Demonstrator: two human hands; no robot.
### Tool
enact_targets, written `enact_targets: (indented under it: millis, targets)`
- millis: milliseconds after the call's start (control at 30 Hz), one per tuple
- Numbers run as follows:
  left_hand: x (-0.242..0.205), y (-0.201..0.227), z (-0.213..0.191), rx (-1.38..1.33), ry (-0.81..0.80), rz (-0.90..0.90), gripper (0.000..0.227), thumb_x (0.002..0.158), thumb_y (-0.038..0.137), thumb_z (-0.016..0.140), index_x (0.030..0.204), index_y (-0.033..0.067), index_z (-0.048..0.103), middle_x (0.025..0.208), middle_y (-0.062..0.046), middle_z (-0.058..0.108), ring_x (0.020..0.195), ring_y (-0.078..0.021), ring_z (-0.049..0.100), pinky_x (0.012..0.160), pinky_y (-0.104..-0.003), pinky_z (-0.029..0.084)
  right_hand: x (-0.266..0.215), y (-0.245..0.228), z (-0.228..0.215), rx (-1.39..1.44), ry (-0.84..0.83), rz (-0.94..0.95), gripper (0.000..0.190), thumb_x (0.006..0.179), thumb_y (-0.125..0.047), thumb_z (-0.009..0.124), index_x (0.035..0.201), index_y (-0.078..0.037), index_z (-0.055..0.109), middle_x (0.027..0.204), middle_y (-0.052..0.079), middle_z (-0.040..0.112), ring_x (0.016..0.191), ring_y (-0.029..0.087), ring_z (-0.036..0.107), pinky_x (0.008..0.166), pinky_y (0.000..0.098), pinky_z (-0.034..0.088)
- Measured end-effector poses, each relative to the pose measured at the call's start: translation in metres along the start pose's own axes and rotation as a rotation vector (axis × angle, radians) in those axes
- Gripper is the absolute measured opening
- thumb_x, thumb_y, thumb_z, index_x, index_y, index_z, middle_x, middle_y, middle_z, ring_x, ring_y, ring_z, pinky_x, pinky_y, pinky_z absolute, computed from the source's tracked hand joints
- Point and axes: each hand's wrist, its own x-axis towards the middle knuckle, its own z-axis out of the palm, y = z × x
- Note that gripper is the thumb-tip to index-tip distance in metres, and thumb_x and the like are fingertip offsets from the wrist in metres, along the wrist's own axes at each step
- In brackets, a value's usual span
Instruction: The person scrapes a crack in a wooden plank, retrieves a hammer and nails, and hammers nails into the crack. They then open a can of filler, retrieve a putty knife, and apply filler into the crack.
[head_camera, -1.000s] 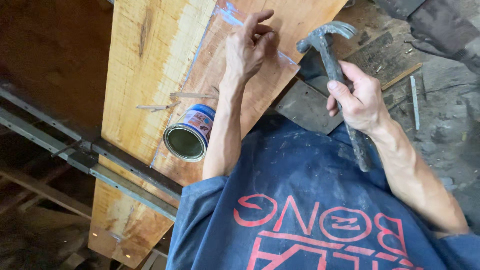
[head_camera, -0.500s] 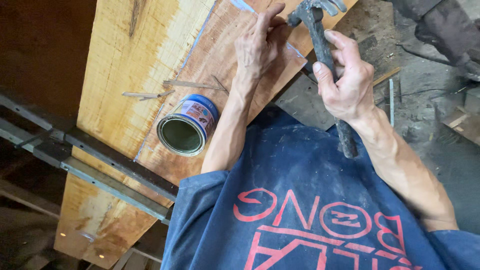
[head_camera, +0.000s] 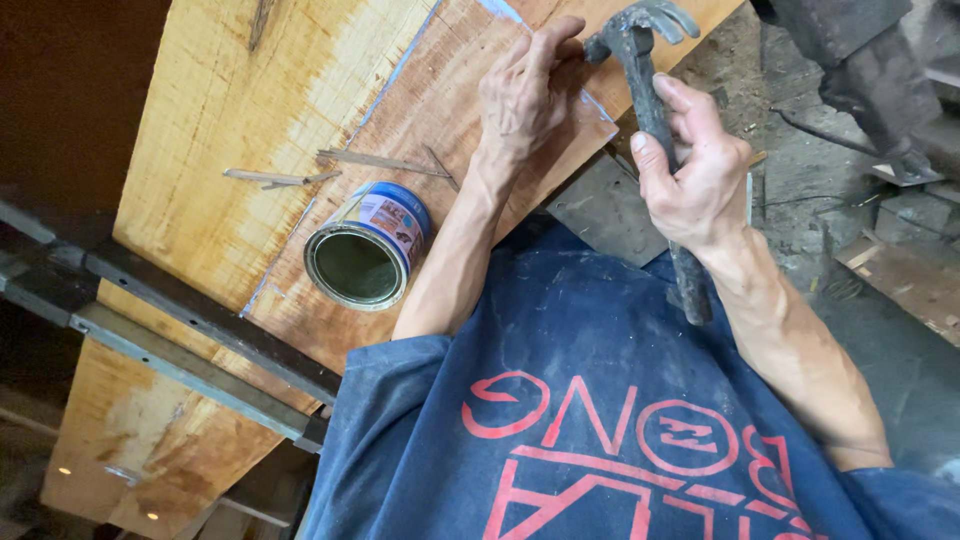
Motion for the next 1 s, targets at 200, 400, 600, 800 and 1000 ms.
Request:
enact_targets:
  millis: [200,400,600,800,1000]
  targets:
    - [0.001,-0.008,0.003,0.005,-0.021,0.013,0.044,0.090,0.019,0.082,0.127,0.0170,0.058,0.100,0.003,0.077,0.091,-0.0189,0.073,0.076,-0.032,0.058,0.002,-0.002,-0.001,0.127,-0.010,0.131,0.044,0.112,-0.001,0.064,0.152,0.007,0.048,0.097,0.015,0.072,0.067,0.009,0.065,0.058,0.0258,0.051]
    - [0.000,-0.012,0.005,-0.001,-0.045,0.028,0.043,0.093,0.018,0.082,0.128,0.0165,0.057,0.098,0.004,0.077,0.090,-0.0193,0.073,0.077,-0.033,0.058,0.005,0.003,-0.003,0.219,-0.013,0.200,0.044,0.113,0.000,0.061,0.153,0.007,0.046,0.090,0.010,0.066,0.062,0.008,0.060,0.051,0.0235,0.047]
    - [0.001,-0.020,-0.005,-0.192,-0.080,-0.076,0.062,0.093,0.010,0.079,0.145,0.0126,0.047,0.115,-0.003,0.076,0.089,-0.0152,0.075,0.082,-0.031,0.061,0.006,0.011,-0.007,0.328,0.002,0.335,0.047,0.110,-0.001,0.063,0.153,0.005,0.045,0.090,0.009,0.065,0.059,0.010,0.058,0.045,0.0262,0.046]
    - [-0.002,-0.028,-0.011,-0.334,-0.070,-0.148,0.067,0.087,0.003,0.081,0.146,0.0133,0.051,0.119,-0.007,0.075,0.092,-0.0136,0.076,0.078,-0.029,0.064,0.005,0.022,-0.014,0.436,0.034,0.350,0.048,0.113,-0.002,0.064,0.155,0.005,0.041,0.093,0.011,0.064,0.060,0.012,0.059,0.047,0.0275,0.047]
    - [0.003,-0.020,-0.002,-0.157,-0.036,-0.117,0.059,0.084,0.015,0.088,0.135,0.0159,0.059,0.100,0.000,0.078,0.089,-0.0164,0.075,0.080,-0.031,0.061,0.002,0.021,-0.013,0.430,0.011,0.347,0.050,0.111,-0.001,0.064,0.154,0.005,0.041,0.093,0.011,0.064,0.061,0.012,0.060,0.047,0.0273,0.048]
